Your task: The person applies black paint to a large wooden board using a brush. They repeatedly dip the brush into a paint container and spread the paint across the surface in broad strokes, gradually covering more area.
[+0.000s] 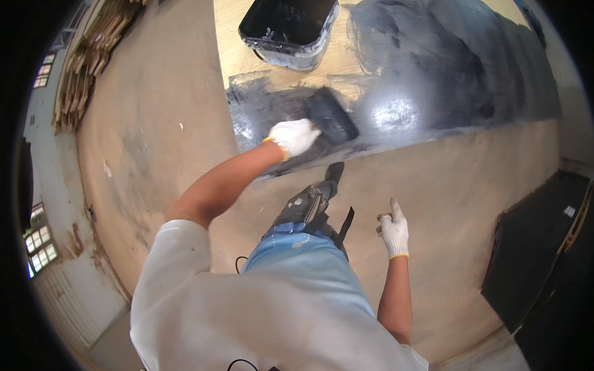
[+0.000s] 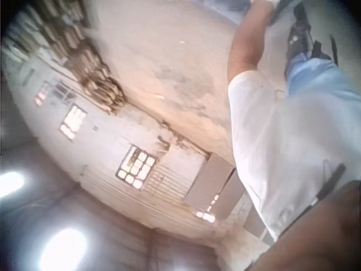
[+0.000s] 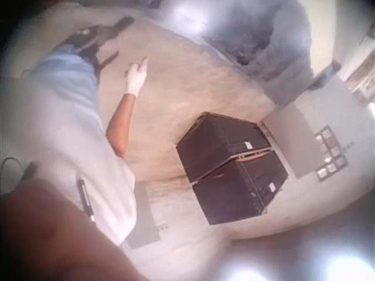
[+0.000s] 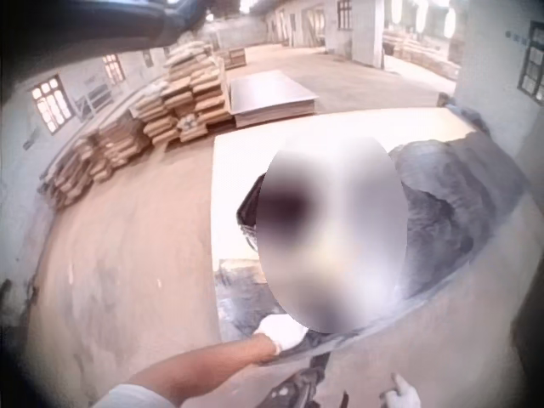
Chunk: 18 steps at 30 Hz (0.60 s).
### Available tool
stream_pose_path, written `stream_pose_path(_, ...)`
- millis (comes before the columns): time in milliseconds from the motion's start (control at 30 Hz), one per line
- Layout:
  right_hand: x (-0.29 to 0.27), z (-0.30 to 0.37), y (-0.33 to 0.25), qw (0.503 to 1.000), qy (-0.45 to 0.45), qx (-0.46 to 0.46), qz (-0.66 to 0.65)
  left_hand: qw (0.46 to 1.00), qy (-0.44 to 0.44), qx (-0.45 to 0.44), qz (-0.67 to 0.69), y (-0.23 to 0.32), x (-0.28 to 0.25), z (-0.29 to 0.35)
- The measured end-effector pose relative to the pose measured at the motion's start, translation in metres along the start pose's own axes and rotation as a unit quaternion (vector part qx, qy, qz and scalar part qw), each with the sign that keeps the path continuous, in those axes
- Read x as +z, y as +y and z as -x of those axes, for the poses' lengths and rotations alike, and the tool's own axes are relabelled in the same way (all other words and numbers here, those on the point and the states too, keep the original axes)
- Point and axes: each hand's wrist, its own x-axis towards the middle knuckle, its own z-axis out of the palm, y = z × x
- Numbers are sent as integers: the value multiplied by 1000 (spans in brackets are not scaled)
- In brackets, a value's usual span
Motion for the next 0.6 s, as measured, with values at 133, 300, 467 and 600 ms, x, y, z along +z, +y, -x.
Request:
stream_pose_path(133, 47, 35, 22, 999, 8, -34, -35, 996, -17, 65, -61, 2, 13, 26)
stream_pose_path(300, 133, 59, 117, 991, 13, -13, -133, 985, -70, -5, -157, -84, -18, 118)
stream_pose_path(467, 202, 121, 140, 990, -28, 58, -125, 974, -21, -23, -226, -179, -48, 148)
stream_pose_path(600, 231, 147, 134, 991, -13, 52, -120, 982, 25, -30, -183, -183, -67, 84)
